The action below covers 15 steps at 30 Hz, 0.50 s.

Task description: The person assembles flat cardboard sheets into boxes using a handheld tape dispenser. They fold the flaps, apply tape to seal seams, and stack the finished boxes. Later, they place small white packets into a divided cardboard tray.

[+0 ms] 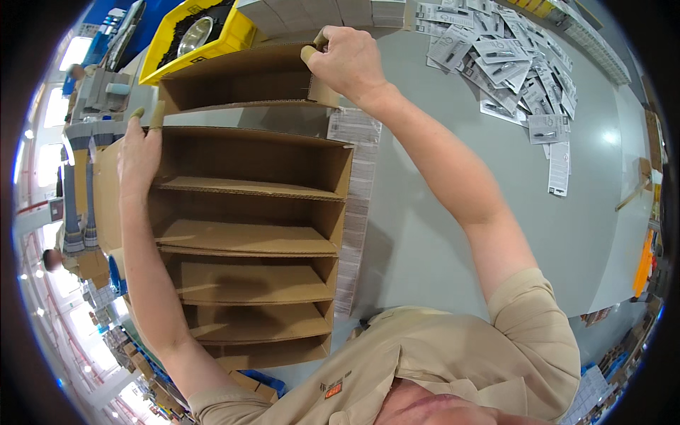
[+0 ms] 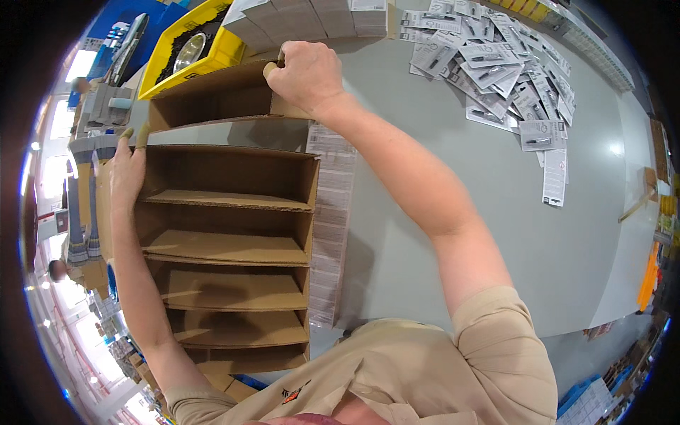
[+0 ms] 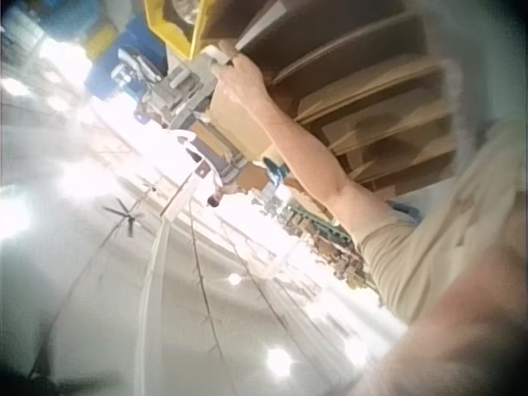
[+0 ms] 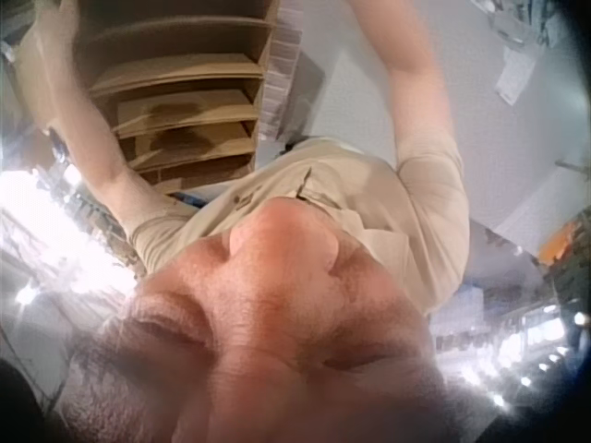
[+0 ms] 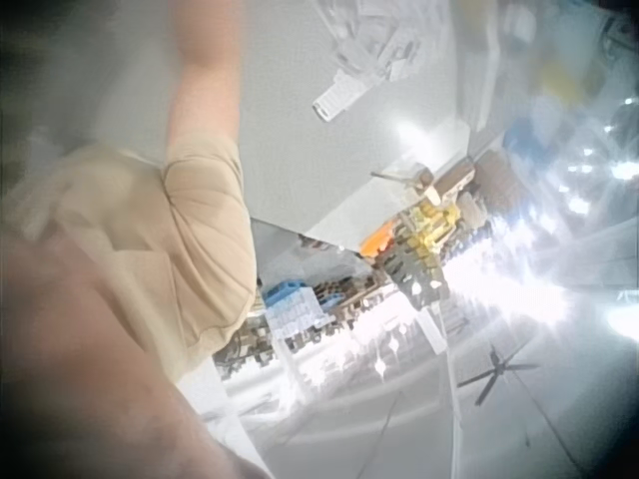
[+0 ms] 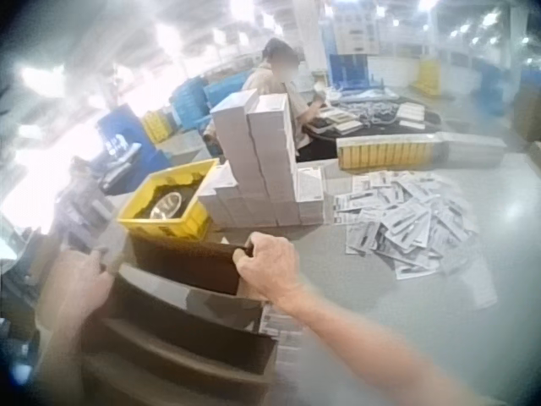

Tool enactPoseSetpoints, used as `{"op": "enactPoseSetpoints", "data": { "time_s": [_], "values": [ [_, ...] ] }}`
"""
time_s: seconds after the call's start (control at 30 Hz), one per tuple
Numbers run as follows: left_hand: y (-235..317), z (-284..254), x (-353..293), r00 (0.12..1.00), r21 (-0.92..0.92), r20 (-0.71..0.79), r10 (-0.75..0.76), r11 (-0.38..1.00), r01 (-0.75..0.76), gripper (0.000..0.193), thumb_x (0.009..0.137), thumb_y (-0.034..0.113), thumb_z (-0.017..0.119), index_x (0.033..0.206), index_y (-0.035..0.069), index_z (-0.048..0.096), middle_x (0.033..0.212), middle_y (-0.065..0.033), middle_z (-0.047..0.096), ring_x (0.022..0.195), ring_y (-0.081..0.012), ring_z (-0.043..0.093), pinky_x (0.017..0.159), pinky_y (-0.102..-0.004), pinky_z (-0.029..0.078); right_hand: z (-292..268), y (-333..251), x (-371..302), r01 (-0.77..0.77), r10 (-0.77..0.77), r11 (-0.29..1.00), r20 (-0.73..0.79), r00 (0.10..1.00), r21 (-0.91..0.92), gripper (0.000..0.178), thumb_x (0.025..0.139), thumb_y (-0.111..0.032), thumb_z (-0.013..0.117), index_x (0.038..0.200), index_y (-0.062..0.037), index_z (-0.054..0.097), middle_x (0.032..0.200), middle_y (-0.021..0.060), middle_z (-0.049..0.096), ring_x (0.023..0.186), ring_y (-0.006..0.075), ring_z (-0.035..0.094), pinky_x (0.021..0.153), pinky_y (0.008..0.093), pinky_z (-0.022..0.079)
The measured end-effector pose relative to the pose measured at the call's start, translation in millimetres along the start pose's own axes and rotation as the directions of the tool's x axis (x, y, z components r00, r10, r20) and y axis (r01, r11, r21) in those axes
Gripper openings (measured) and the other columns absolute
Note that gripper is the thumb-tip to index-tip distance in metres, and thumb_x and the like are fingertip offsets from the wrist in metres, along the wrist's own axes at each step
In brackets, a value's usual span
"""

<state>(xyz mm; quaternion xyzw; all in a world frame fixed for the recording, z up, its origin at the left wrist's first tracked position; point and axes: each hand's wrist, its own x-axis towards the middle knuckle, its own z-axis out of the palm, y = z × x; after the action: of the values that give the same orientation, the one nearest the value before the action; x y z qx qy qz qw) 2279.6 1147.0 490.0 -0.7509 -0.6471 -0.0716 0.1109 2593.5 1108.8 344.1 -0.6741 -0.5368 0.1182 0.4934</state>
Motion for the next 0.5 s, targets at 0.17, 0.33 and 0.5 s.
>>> {"op": "enactPoseSetpoints", "data": {
  "time_s": [0.17, 0.33, 0.5],
  "values": [
    [9, -13, -5, 0.994, 0.051, 0.008, -0.108, 0.993, 0.107, 0.057, 0.097, 0.043, 0.050, 0.141, 0.007, 0.050, 0.125, -0.0304, 0.063, 0.120, -0.0475, 0.057, 0.102, -0.0527, 0.043, 6, -21, 14, 0.049, -0.055, 0.997, 0.103, 0.993, 0.059, 0.029, 0.077, -0.028, 0.065, 0.075, 0.0002, 0.069, 0.074, 0.0197, 0.069, 0.074, 0.0389, 0.068, 0.072, 0.0462, 0.055],
    [18, -20, -17, 0.992, 0.069, 0.023, -0.125, 0.990, 0.123, 0.055, 0.095, 0.036, 0.051, 0.143, 0.008, 0.049, 0.123, -0.0291, 0.065, 0.118, -0.0473, 0.059, 0.100, -0.0531, 0.045, 18, -33, 13, 0.012, -0.027, 0.996, 0.172, 0.985, 0.083, 0.027, 0.076, -0.026, 0.063, 0.078, -0.0006, 0.072, 0.082, 0.0245, 0.070, 0.084, 0.0433, 0.069, 0.081, 0.0493, 0.056],
    [18, -23, -20, 0.992, 0.055, 0.015, -0.125, 0.991, 0.124, 0.056, 0.095, 0.037, 0.051, 0.143, 0.008, 0.049, 0.123, -0.0284, 0.065, 0.118, -0.0458, 0.059, 0.100, -0.0518, 0.045, 18, -28, 22, -0.013, 0.004, 0.994, 0.078, 0.997, 0.109, 0.028, 0.076, -0.026, 0.062, 0.081, 0.0006, 0.072, 0.086, 0.0267, 0.070, 0.087, 0.0442, 0.068, 0.083, 0.0485, 0.056]
  ]
}}
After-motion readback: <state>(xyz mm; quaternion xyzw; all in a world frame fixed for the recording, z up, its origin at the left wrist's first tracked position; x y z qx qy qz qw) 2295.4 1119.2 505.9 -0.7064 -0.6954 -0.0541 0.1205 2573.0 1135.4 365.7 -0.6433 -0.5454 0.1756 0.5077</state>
